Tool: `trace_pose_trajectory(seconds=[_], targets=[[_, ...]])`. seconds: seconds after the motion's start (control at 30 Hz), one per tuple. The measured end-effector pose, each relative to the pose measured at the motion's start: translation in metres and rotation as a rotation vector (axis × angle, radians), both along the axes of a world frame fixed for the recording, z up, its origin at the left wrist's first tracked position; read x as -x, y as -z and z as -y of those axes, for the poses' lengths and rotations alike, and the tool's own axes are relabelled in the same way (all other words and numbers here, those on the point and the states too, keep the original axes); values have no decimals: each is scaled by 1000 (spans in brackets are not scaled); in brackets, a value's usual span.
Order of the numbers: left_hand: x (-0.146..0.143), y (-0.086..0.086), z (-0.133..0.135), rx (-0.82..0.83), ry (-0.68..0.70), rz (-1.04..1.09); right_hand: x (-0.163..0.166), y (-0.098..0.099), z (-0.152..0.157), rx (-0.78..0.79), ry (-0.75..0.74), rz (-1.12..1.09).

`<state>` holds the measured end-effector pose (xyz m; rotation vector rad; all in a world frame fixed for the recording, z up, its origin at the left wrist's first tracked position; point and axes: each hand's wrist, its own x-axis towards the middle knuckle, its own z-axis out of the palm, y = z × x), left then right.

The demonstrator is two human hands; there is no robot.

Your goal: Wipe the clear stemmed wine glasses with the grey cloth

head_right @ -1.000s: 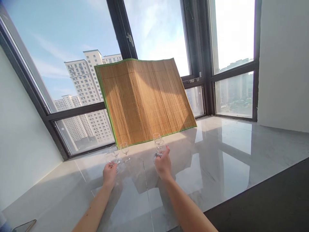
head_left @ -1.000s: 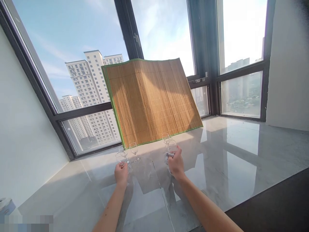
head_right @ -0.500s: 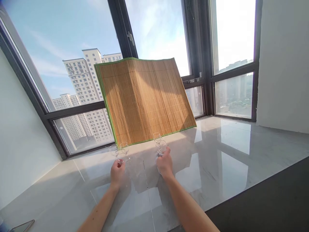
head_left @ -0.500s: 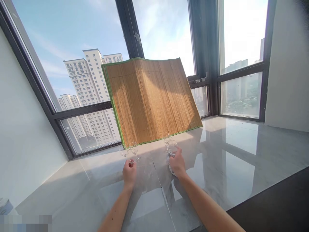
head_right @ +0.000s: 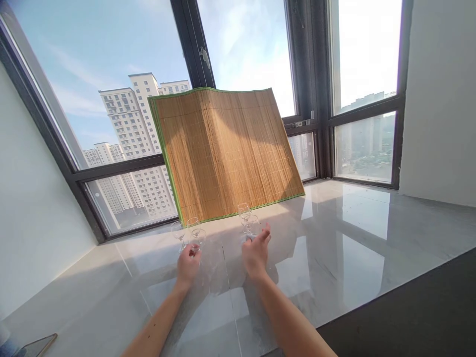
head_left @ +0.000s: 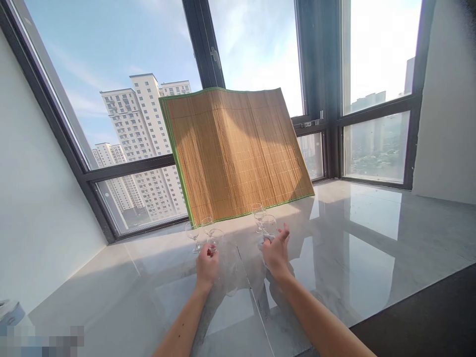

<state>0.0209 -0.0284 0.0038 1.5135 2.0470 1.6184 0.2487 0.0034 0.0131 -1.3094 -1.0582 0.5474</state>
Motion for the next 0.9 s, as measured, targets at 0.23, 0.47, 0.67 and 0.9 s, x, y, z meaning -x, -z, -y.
trace_pose_trajectory(seconds=[0.23, 0.47, 0.67, 0.9], targets=[[-3, 0, 2, 19, 25, -34, -3, -9, 5, -37, -7, -76], [-4, 0, 2, 23, 19, -39, -1, -19, 10, -150, 61, -83], [-4, 0, 3, 13, 21, -45, -2, -21, 10, -160, 68, -131], [-5, -2, 2, 24, 17, -49, 2, -22, 16, -353, 6, -69]])
